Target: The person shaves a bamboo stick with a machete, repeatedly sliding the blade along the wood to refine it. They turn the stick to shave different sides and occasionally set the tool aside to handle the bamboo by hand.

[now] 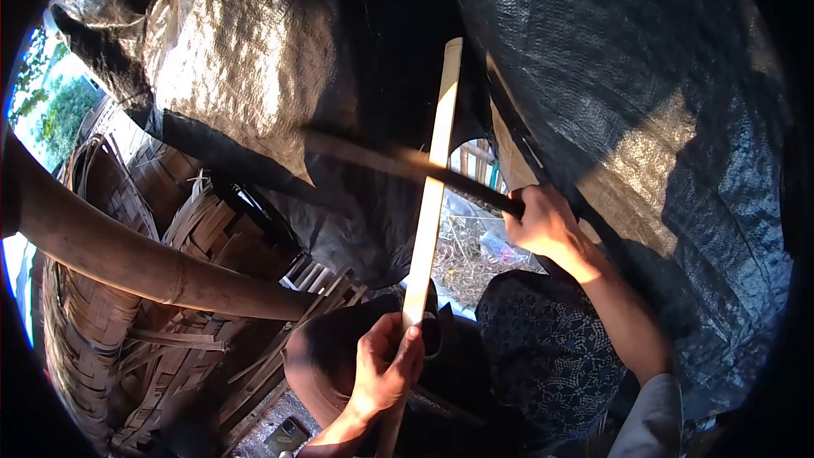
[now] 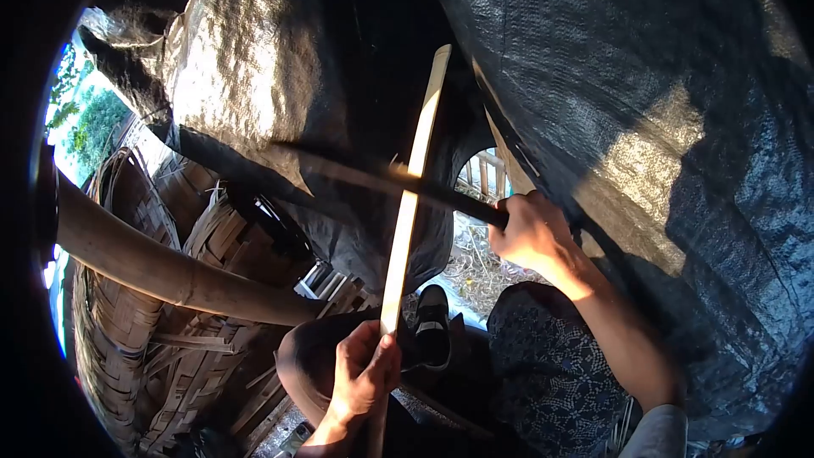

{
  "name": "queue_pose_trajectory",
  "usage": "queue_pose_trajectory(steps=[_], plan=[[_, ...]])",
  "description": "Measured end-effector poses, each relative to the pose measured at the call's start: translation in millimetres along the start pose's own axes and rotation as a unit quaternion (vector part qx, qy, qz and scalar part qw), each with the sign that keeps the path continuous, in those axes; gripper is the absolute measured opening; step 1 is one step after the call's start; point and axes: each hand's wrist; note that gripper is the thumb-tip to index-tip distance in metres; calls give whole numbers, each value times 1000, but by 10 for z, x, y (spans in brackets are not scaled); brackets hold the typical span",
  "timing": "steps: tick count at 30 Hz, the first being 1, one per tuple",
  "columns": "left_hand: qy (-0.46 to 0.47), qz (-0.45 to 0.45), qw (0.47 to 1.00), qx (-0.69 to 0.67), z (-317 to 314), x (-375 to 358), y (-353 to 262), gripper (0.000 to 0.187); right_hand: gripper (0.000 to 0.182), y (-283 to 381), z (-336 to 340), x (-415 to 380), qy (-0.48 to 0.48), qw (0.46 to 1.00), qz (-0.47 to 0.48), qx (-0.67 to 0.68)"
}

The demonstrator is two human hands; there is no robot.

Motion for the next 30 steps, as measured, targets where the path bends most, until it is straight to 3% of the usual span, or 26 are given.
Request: queue_pose_trajectory(steps=[1, 2, 5, 8, 11, 12, 14, 15, 16, 18, 19, 20, 22, 24, 25, 26, 28, 30], plan=[[4, -1, 1000, 1, 4, -8, -10, 19, 28, -141, -136, 7, -68, 996, 45, 27], [13, -3, 1000, -7, 11, -10, -8, 19, 28, -240, -236, -27, -74, 996, 44, 27], [31, 4, 999, -33, 20, -20, -41, 19, 25, -146, -155, -161, -44, 977, 199, 58], [30, -1, 999, -26, 4, -48, -33, 20, 26, -15, -55, -208, -35, 964, 265, -13], [21, -6, 1000, -16, 34, -67, 7, 20, 27, -43, 20, -141, -88, 972, 204, -70], [21, -3, 999, -27, 42, -76, 22, 19, 24, -43, -9, -132, -92, 990, 108, -25], [21, 2, 1000, -19, 31, -101, 28, 19, 23, -255, -163, -25, -98, 990, 53, 83], [27, 8, 999, -22, 34, -102, 35, 19, 23, -209, -169, -45, -135, 989, 51, 34], [33, 14, 999, -25, 44, -95, 44, 19, 23, -168, -123, -116, -106, 994, 17, 21], [34, 14, 999, -38, 21, -103, 11, 19, 22, -116, -21, -208, 5, 988, 105, 115], [31, 9, 999, -38, 3, -104, 7, 20, 23, -54, 13, -272, -15, 987, 151, 58], [26, 2, 999, -36, 9, -97, 33, 21, 26, 8, 128, -339, 38, 986, 154, 44], [30, 8, 999, -33, 20, -99, 37, 20, 27, -84, 44, -282, -19, 972, 234, -8], [35, 15, 999, -31, 54, -124, 70, 19, 29, -185, -7, -208, -29, 983, 181, -3], [35, 7, 999, -37, 73, -126, 101, 19, 26, -149, 35, -189, 24, 996, 80, 2], [35, -2, 999, -42, 81, -127, 117, 20, 26, -198, -11, -180, 19, 997, 81, 2], [44, -3, 998, -39, 72, -131, 124, 20, 25, -379, -248, -139, -70, 995, -25, 66], [42, 10, 998, -42, 81, -115, 136, 21, 27, -399, -293, -207, -92, 993, 14, 66]])
Point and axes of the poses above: each hand's wrist, its own x-axis towards the middle knuckle, its own z-axis out of the back of the hand, y = z × x, and after that the axes turned 4 degrees about -z, right-handed
